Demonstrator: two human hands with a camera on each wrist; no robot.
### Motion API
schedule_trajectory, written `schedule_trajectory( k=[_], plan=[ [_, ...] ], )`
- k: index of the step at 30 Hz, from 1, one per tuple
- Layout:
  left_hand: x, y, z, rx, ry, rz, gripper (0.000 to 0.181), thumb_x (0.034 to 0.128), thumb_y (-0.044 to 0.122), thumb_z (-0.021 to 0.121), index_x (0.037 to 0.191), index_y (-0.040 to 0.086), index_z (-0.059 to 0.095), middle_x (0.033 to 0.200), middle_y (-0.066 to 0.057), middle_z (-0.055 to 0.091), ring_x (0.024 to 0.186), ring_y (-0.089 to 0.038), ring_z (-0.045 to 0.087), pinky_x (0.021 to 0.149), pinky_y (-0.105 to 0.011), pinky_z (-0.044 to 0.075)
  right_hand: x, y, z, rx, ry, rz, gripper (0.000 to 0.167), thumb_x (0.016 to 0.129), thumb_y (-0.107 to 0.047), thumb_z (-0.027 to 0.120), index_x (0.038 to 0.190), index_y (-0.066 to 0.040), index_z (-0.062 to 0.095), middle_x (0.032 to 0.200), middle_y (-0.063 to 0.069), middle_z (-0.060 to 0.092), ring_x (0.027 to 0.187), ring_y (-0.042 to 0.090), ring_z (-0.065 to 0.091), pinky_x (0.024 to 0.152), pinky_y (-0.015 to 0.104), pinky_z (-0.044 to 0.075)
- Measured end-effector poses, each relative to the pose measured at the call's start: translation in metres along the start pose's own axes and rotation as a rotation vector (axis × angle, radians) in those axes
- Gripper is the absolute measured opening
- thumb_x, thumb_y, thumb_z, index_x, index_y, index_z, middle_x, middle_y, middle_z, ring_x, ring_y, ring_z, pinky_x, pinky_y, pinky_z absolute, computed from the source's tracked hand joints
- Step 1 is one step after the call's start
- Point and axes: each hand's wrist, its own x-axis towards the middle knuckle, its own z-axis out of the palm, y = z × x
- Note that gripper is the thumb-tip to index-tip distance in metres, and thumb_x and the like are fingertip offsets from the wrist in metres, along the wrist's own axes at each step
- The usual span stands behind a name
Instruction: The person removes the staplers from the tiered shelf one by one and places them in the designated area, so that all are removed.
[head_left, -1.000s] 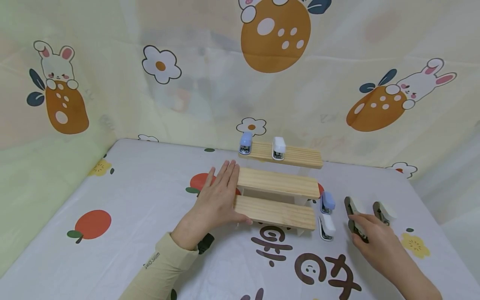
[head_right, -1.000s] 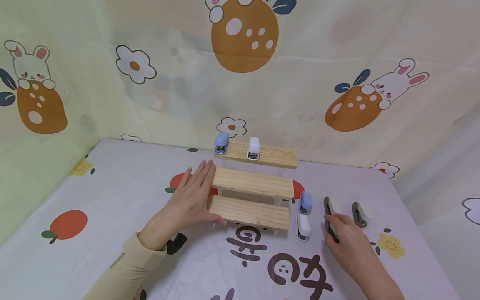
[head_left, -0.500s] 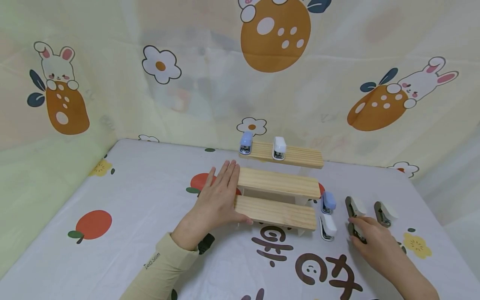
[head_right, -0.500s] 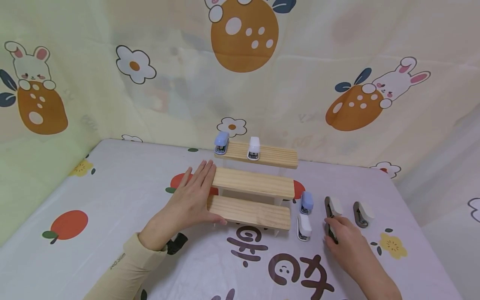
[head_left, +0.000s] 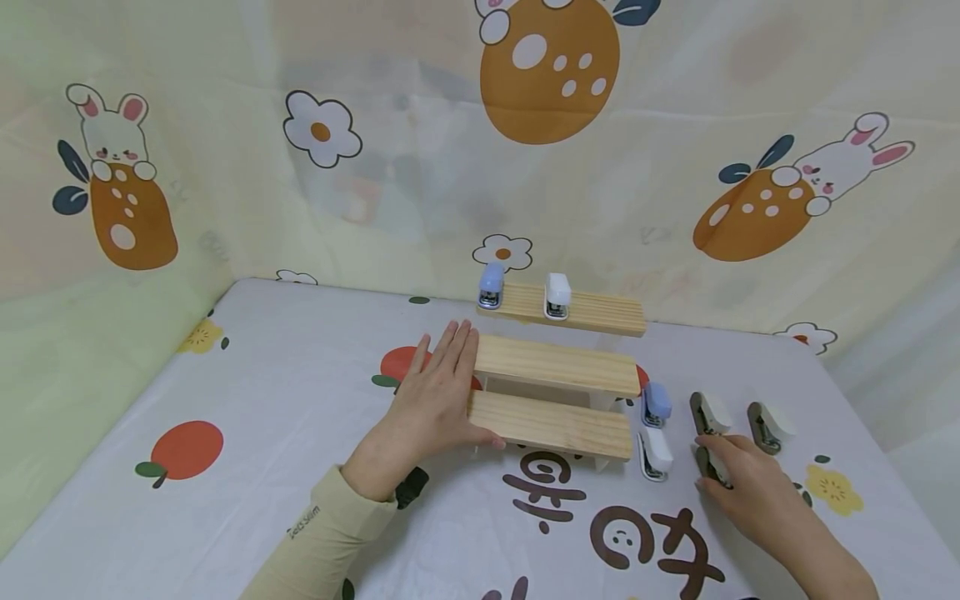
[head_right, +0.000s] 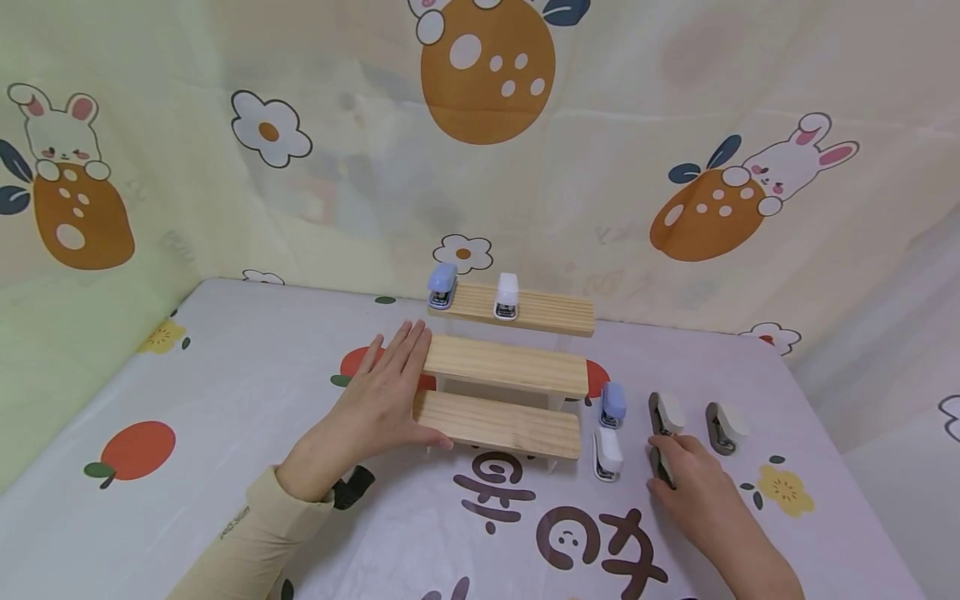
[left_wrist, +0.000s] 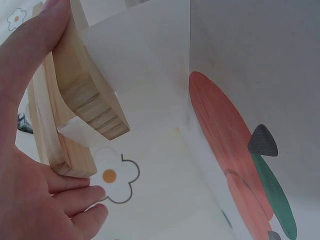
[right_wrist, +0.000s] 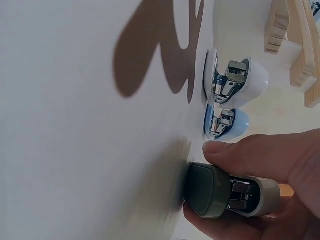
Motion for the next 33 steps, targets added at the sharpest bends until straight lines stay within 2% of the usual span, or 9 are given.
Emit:
schedule_trajectory(
  k=[11,20,27,33],
  plan=[
    [0.0003,-0.0003,0.0007,0.007,0.012,0.008,0.143,0.0567,0.075,0.081,0.157,-0.002,0.014,0.166,-0.015,0.015,0.156,-0.028,0.01,0.126,-0.052,0.01,0.0,0.0031,0.0001,0.012,0.03,-0.024,0.052,0.077,-0.003,0.08,0.122,0.011,0.059,0.115,0.036,0.058,0.106,0.052,0.058,0.085,0.063,0.05],
    [0.0006,0.0,0.0008,0.009,0.002,0.0,0.143,0.0566,0.075,0.081,0.158,-0.001,0.013,0.166,-0.014,0.014,0.156,-0.027,0.009,0.126,-0.052,0.008,0.001,0.0017,-0.0001,-0.006,-0.022,0.003,0.053,0.075,-0.005,0.082,0.121,0.01,0.06,0.115,0.036,0.058,0.106,0.053,0.058,0.085,0.062,0.052],
    [0.0006,0.0004,0.0008,0.002,-0.002,-0.004,0.143,0.0567,0.074,0.082,0.158,-0.001,0.014,0.166,-0.015,0.015,0.156,-0.027,0.009,0.126,-0.051,0.008,0.0008,0.0023,-0.0021,-0.017,-0.102,0.035,0.063,0.073,-0.005,0.084,0.126,0.012,0.055,0.119,0.04,0.053,0.108,0.055,0.055,0.086,0.062,0.051],
    [0.0008,0.0005,0.0004,0.003,-0.007,-0.009,0.143,0.0564,0.074,0.081,0.158,0.0,0.013,0.166,-0.014,0.014,0.156,-0.027,0.009,0.126,-0.051,0.007,0.0031,0.0028,-0.0028,-0.034,-0.11,0.043,0.066,0.073,-0.007,0.083,0.126,0.017,0.053,0.119,0.042,0.054,0.109,0.056,0.055,0.086,0.061,0.052]
  ],
)
